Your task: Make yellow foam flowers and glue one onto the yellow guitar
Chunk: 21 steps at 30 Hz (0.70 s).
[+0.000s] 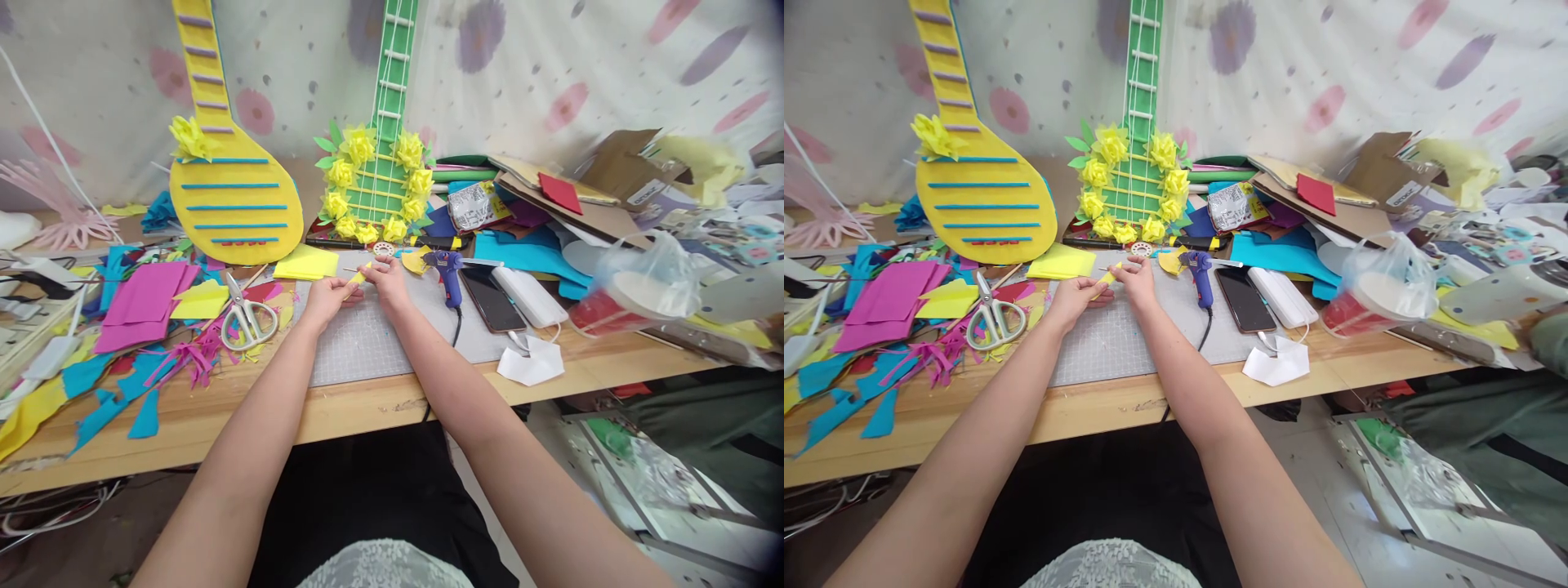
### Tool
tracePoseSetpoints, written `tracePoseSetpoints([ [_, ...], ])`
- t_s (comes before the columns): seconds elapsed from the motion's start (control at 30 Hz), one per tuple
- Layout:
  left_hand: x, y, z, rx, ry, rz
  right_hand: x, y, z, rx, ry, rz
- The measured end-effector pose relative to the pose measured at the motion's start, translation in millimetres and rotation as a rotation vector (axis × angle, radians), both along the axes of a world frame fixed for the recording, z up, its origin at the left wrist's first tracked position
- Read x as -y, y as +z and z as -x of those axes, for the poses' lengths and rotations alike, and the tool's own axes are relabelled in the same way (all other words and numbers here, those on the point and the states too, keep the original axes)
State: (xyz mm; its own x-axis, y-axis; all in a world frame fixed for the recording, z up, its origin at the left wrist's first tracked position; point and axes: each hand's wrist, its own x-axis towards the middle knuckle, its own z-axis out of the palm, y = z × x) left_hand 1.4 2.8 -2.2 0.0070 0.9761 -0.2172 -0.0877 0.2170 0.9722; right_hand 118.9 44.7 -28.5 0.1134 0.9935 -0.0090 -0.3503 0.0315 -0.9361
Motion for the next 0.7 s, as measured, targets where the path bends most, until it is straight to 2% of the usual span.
tracePoseSetpoints([
  [0.7,-0.1,-2.0,-1.1,-0.014,-0.001,0.001,1.0,5.5,0.9,0.054,-0.027,-0.053],
])
